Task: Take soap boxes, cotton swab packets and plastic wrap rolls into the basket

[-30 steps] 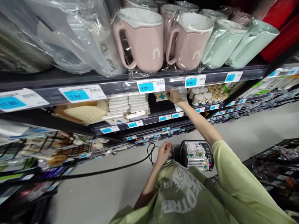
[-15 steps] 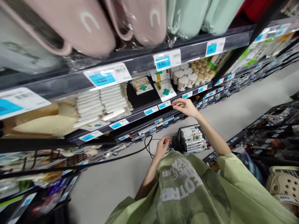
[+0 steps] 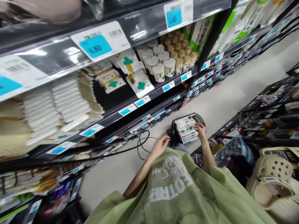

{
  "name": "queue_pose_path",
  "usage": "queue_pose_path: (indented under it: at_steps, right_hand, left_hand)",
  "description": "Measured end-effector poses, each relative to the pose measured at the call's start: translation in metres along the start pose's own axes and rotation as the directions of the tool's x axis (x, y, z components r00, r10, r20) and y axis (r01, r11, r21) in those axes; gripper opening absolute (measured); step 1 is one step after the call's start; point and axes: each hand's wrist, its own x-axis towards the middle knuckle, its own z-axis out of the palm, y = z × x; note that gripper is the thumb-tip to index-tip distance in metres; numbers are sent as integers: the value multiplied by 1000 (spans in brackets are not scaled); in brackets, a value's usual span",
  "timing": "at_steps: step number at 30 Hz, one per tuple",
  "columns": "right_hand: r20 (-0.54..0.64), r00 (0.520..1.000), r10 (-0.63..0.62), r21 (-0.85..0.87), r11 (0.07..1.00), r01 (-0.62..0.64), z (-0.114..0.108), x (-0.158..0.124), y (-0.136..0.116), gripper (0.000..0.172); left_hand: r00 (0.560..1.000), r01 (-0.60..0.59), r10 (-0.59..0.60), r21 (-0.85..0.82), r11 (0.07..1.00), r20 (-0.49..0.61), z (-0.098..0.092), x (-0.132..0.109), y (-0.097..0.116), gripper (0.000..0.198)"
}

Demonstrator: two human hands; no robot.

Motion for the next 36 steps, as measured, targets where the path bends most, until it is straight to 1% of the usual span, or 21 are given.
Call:
queue_pose_path:
  at_steps: [5, 9, 12, 17, 21, 24, 26, 31, 36]
  right_hand:
    - [-75, 996, 43, -178, 982, -55, -12, 22, 61, 54]
    - [-155, 987, 38, -362, 928, -93, -17, 44, 100, 59]
    - [-163, 986, 19, -483, 870, -96, -20, 63, 125, 66]
    - [-107, 994, 17, -603, 794, -79, -16, 102, 159, 76]
    - [-65, 998, 9, -657, 753, -49, -8, 134, 180, 82]
    - [-38, 999, -7, -688, 725, -21, -3, 151, 192, 80]
    - [-39, 999, -7, -710, 704, -23, 0, 157, 199, 77]
    - [-60, 998, 7, -759, 649, -50, 3, 162, 209, 71]
    - [-86, 996, -32, -774, 631, -47, 1, 155, 210, 62]
  left_hand:
    - [994, -38, 26, 105, 994, 107, 26, 0, 7, 23]
    - [985, -31, 2, 166, 986, 170, 45, -6, 3, 26]
    - [980, 30, -69, 201, 979, 187, 58, -15, -7, 26]
    - [959, 163, -204, 207, 965, 195, 79, -27, -26, 26]
    - [922, 267, -312, 210, 941, 227, 99, -34, -37, 26]
    - [908, 319, -360, 204, 926, 216, 110, -40, -45, 25]
    - [901, 351, -387, 195, 916, 196, 114, -44, -52, 24]
    - [886, 416, -440, 170, 893, 145, 120, -50, -59, 24]
    - [902, 405, -420, 145, 903, 96, 129, -48, -56, 24]
